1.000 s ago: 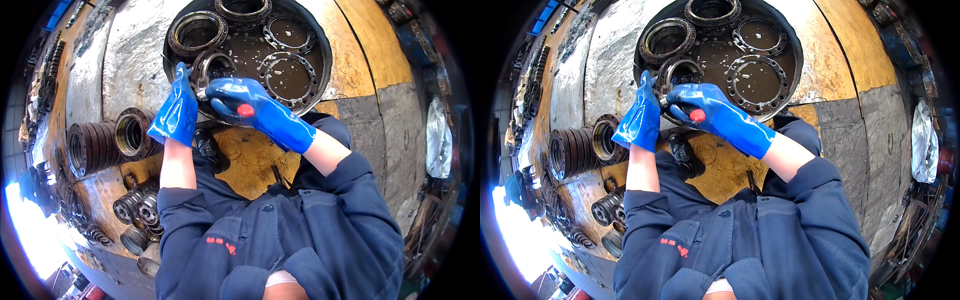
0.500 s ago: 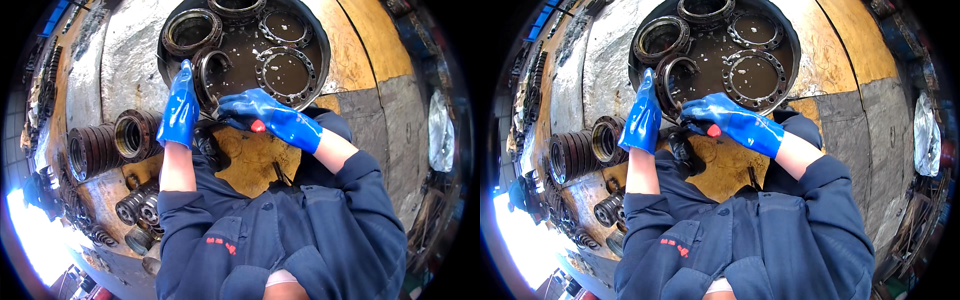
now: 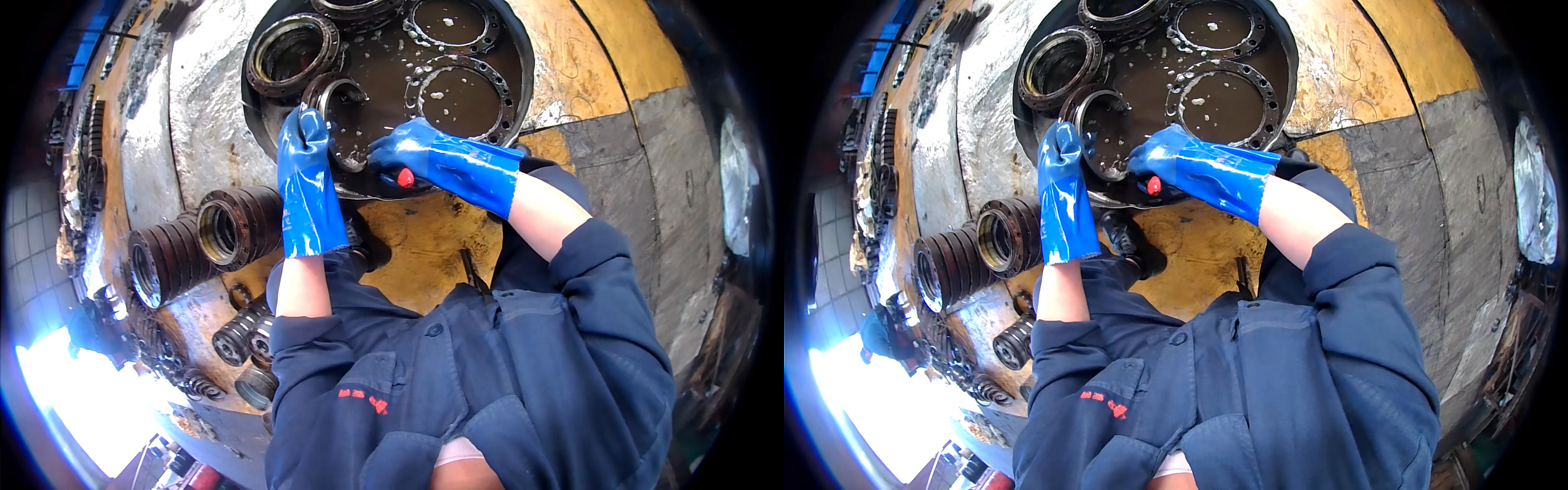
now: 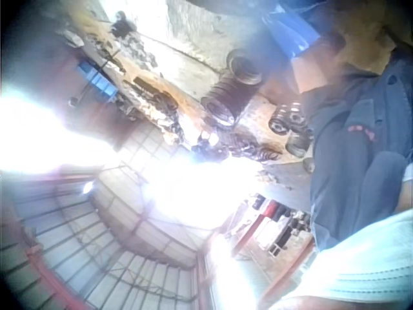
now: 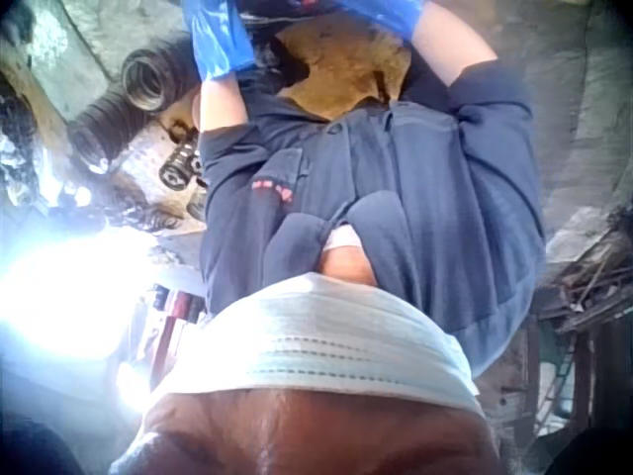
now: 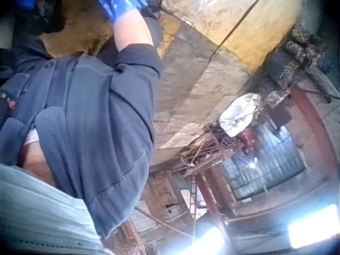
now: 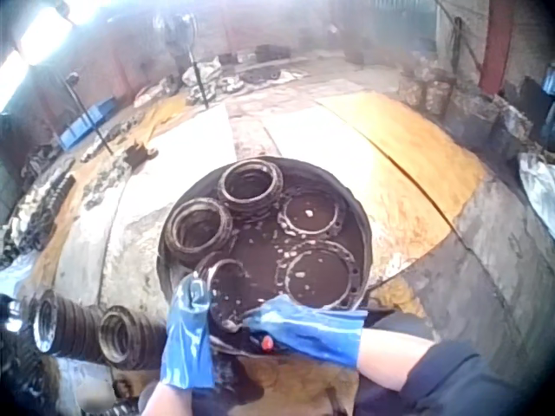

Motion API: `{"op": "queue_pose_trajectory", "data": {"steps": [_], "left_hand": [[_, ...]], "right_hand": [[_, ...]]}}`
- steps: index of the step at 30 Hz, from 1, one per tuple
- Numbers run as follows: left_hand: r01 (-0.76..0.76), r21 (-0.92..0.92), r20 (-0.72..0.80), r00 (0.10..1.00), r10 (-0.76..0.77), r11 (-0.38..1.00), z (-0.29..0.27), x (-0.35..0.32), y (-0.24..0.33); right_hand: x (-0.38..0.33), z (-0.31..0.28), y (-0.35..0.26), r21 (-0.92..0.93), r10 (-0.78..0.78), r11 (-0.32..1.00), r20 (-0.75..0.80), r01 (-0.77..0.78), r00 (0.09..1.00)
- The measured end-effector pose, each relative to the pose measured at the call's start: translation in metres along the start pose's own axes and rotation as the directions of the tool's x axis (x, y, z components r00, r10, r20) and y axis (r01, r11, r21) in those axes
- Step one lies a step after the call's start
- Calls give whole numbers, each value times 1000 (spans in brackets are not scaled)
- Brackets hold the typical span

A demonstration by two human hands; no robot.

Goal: The person scrubs several circular metal parts with a red-handled wire brush while wearing blue gloves. They repeatedly dip the parts into a dark liquid in a large metal basin, scrub both sides, and place them into a stack on the floor.

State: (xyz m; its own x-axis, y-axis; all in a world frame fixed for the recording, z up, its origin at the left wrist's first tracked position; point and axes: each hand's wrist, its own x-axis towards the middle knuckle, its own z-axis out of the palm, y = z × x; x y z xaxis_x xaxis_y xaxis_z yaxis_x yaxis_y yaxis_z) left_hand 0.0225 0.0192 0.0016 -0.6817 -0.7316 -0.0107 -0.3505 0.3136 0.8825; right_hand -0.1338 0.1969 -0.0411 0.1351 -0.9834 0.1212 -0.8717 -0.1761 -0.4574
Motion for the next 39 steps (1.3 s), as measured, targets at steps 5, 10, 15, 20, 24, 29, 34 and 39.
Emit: {"op": "queue_pose_trajectory", "data": {"steps": [5, 10, 15, 20, 24, 29, 34, 39], "left_hand": [[171, -74, 28, 985, -170, 982, 1, 4, 0], [238, -113, 153, 963, -220, 965, -8, 24, 8], [166, 271, 339, 905, -256, 948, -31, 106, 9], [-330, 867, 398, 909, -122, 373, -22, 148, 37], [-189, 705, 353, 929, -107, 684, -31, 135, 15], [29, 317, 303, 944, -130, 948, -48, 97, 14], [257, 64, 239, 934, -265, 964, -61, 62, 31], [482, -172, 232, 867, -440, 859, -48, 42, 40]], "right_hand": [[1, -4, -4, 142, 207, 970, -70, -196, 976], [3, -38, -5, 480, 676, 645, 5, -595, 737], [-11, -78, -17, 944, 774, 286, -125, -166, 621], [-6, -57, -14, 983, 698, 70, -171, 171, 695], [17, -46, -18, 973, 631, 74, -215, 219, 745], [37, -43, -28, 938, 517, 346, -225, 39, 826], [18, -24, -38, 569, 208, 805, -538, 170, 817], [4, -11, -28, 457, 22, 856, -498, 241, 867]]}}
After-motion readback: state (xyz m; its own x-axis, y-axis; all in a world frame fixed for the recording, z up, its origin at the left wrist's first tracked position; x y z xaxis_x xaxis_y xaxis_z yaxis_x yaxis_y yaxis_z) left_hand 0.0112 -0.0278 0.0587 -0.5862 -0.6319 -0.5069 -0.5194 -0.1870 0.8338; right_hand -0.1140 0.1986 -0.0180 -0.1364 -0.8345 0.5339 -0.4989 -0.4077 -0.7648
